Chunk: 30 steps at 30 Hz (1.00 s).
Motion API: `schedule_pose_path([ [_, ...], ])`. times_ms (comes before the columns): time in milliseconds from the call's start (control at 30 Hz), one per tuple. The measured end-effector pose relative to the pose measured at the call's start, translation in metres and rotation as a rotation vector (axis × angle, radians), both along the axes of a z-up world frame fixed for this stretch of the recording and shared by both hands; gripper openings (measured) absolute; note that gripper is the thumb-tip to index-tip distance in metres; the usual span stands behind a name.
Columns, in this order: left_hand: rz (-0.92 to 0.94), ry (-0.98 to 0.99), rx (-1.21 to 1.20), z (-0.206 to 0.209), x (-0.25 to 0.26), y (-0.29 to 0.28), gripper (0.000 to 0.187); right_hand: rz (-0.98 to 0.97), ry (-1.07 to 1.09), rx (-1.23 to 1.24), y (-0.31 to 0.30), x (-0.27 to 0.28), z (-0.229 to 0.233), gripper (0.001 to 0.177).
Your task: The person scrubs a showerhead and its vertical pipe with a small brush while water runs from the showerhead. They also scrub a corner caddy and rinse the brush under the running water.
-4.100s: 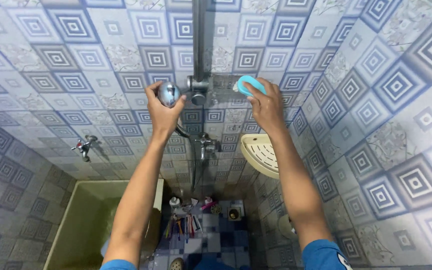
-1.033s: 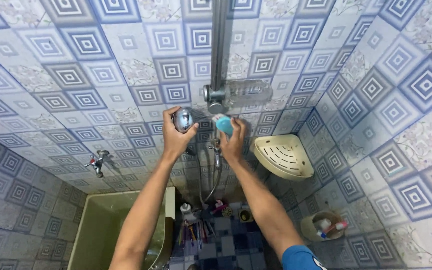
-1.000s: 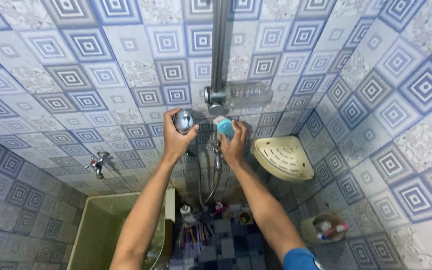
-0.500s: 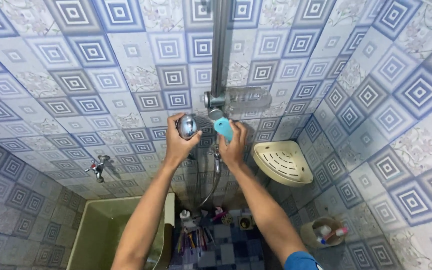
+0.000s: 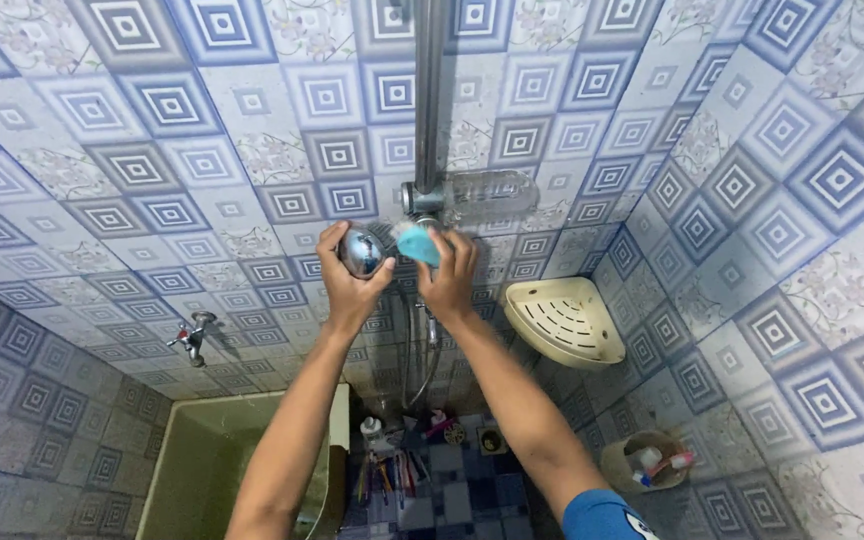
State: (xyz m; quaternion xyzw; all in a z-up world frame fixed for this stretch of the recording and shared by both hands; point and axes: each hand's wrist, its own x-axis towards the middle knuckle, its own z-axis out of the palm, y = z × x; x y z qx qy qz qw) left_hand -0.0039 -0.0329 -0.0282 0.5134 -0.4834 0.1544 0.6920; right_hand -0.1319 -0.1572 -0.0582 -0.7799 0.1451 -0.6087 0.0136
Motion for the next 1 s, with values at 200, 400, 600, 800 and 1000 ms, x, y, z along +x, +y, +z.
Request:
schedule_pose_path([
  [200, 0.008, 0.018, 0.120, -0.007, 0.008, 0.020, 0.078, -0.005, 0.063, 0.223, -0.015, -0.019, -0.073, 0.059],
  [400, -0.046, 0.030, 0.197, -0.010, 0.006, 0.016, 0.075, 0.062, -0.078, -0.008, -0.032, -0.008, -0.023, 0.058],
  [600, -0.063, -0.009, 0.191, -0.003, -0.003, 0.003, 0.079, 0.087, 0.161, -0.138, -0.039, -0.047, -0.006, 0.061],
  [800, -0.203, 0.072, 0.533, 0.010, -0.046, 0.001, 0.083, -0.060, 0.304, 0.385, -0.044, -0.114, -0.036, 0.064],
  [1000, 0.066, 0.198, 0.437, -0.002, -0.056, -0.007, 0.079, -0.132, 0.170, 0.686, -0.055, -0.165, -0.056, 0.062],
])
